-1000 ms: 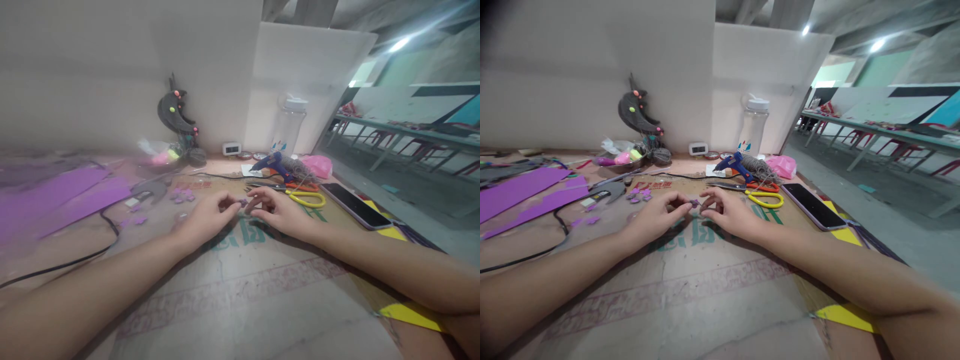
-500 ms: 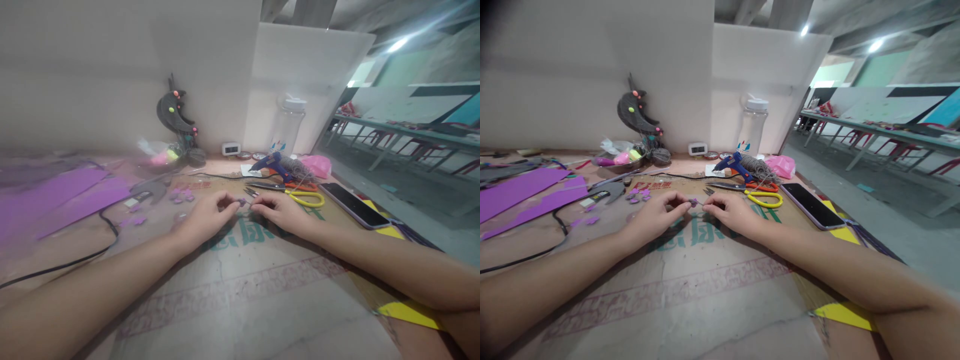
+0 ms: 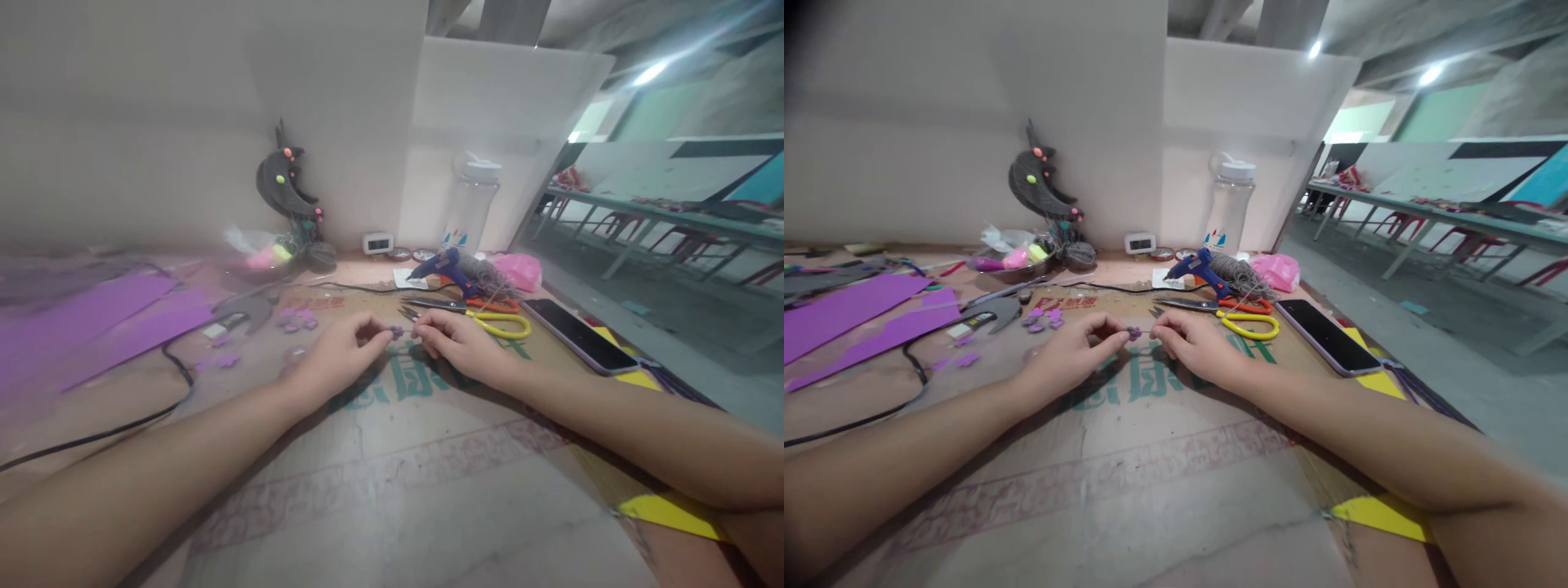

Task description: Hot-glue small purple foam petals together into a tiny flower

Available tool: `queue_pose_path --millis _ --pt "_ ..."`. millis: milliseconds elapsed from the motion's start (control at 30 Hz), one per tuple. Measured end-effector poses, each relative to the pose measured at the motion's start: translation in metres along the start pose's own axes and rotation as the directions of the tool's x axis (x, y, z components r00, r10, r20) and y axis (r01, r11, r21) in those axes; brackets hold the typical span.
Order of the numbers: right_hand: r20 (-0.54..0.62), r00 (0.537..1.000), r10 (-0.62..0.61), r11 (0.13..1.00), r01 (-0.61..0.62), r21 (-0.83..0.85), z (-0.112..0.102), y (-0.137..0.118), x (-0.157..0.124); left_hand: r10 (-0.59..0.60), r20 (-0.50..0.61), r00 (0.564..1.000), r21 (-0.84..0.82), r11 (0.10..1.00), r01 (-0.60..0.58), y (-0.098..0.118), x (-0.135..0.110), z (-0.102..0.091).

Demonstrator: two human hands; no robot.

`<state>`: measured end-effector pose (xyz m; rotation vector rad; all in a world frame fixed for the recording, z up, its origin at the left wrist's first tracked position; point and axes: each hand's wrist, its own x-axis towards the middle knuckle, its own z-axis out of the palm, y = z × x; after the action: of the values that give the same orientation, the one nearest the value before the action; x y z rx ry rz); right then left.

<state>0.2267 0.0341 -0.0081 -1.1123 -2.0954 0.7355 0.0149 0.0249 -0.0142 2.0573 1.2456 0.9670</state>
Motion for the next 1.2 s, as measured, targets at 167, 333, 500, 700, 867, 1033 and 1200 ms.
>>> queue_pose_path --millis 167,333,500,700,867,1033,1200 --pt "-0.018 1.0 0.013 0.998 -0.012 0.056 0.0011 0.0018 0.0001 -0.006 0.004 1.0 -0.002 1.0 0.006 0.0017 -0.0006 -0.0006" --pt "-0.008 1.0 -0.006 1.0 0.006 0.007 0.0023 0.0051 0.0003 -0.032 -0.031 0.999 -0.019 0.999 0.031 0.005 0.0004 -0.0023" --pt "-0.06 0.996 -0.062 0.998 0.061 -0.014 0.0022 0.0048 -0.0008 -0.095 -0.069 0.993 -0.076 0.993 0.09 0.0058 0.0032 -0.0035" --pt "-0.075 0.997 -0.025 0.999 0.027 0.019 0.0026 -0.0002 -0.0013 -0.101 -0.09 0.991 -0.089 0.992 0.093 0.0032 0.0035 -0.0032" --pt "-0.052 0.999 -0.015 0.997 0.02 0.081 0.0022 0.0003 -0.0009 -0.105 -0.087 0.991 -0.077 0.992 0.099 0.0035 0.0032 -0.004" --pt "-0.046 0.998 -0.031 0.994 0.035 0.099 0.0023 0.0024 -0.0012 -0.119 -0.08 0.99 -0.091 0.99 0.111 0.0058 0.0033 -0.0047" --pt "-0.05 0.999 -0.01 0.994 0.015 0.107 0.0021 0.0019 -0.0009 -0.112 -0.089 0.99 -0.09 0.991 0.104 0.0067 0.0028 -0.0049"
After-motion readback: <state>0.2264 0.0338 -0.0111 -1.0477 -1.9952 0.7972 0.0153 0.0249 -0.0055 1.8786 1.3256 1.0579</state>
